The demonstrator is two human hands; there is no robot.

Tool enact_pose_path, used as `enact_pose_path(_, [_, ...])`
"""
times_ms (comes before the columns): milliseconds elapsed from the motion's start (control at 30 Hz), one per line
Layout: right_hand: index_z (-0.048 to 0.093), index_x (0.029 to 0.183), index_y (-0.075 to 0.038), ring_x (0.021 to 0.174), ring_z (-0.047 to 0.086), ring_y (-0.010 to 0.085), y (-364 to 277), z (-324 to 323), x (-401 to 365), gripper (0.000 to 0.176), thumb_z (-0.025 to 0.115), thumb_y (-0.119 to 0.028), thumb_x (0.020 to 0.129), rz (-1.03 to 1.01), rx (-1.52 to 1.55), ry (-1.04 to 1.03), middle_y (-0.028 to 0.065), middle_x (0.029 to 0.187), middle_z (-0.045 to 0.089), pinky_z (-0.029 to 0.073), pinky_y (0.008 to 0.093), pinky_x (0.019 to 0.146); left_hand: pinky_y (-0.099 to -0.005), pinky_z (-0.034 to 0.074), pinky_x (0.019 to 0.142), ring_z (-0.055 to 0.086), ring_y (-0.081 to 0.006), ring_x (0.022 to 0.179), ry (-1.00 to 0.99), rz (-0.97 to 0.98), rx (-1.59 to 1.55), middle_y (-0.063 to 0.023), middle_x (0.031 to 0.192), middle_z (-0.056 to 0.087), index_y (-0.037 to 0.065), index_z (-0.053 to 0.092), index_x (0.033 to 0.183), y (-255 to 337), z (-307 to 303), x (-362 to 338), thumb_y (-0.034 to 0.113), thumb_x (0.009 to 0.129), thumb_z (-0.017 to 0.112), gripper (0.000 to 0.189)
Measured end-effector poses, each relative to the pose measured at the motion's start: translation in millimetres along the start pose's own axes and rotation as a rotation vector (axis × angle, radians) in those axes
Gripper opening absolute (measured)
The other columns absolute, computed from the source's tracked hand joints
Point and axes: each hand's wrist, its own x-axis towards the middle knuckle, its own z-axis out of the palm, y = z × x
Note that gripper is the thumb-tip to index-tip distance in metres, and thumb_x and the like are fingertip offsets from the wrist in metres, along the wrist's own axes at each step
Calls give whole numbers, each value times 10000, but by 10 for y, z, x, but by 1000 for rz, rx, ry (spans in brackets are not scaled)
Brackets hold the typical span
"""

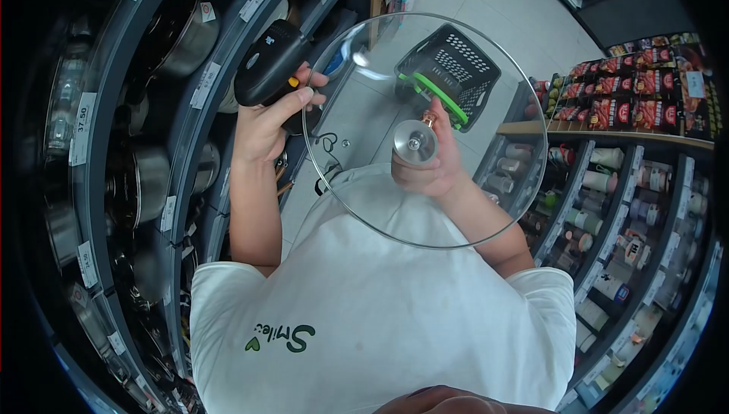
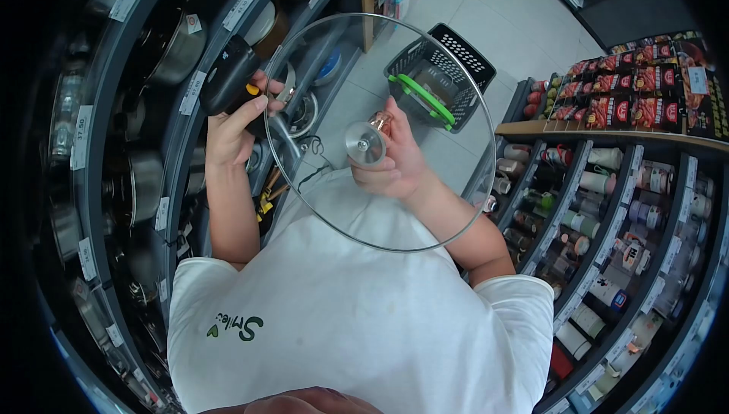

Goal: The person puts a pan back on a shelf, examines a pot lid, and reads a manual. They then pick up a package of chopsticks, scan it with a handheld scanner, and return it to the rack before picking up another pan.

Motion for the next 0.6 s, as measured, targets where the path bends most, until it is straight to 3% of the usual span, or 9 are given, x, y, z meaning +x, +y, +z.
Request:
enact_pose_path(67, [533,710,-147,384,387,72,14,-15,0,690,299,-777,865,11,-21,-11,-24,527,421,250,212,340,-370,578,756,653,-272,963,-15,-13,-32,-98,980,642,-4,629,1090,-28,-12,-10,-77,754,671,346])
enact_pose_path(133, [630,873,-103,384,386,68,35,-35,2,754,301,-781,860,4,-14,-50,-35,519,420,261,210,342,-358,579,752,655,-263,944,-6,19,-72,-109,991,620,-5,609,1120,-58,18,-15,-110,742,650,395])
enact_pose_path(233, [647,944,-86,380,386,68,57,-82,12,782,298,-781,860,-4,-8,-123,-45,508,416,258,213,343,-341,576,744,653,-257,943,-16,98,-91,-113,1001,604,-5,605,1121,-96,98,-16,-131,732,643,411])
enact_pose_path(333, [639,928,-72,378,386,67,55,-77,18,787,296,-778,863,0,-10,-147,-55,495,408,255,213,345,-327,540,734,641,-213,817,0,128,-73,-160,980,644,6,573,1145,-117,150,-32,-80,765,613,391])
enact_pose_path(600, [630,896,-84,376,392,67,4,-47,-24,752,314,-766,866,-22,-19,-105,-56,496,401,255,210,345,-328,542,742,644,-207,805,74,133,-37,-174,1005,642,2,571,1144,-148,253,-31,-78,804,609,352])
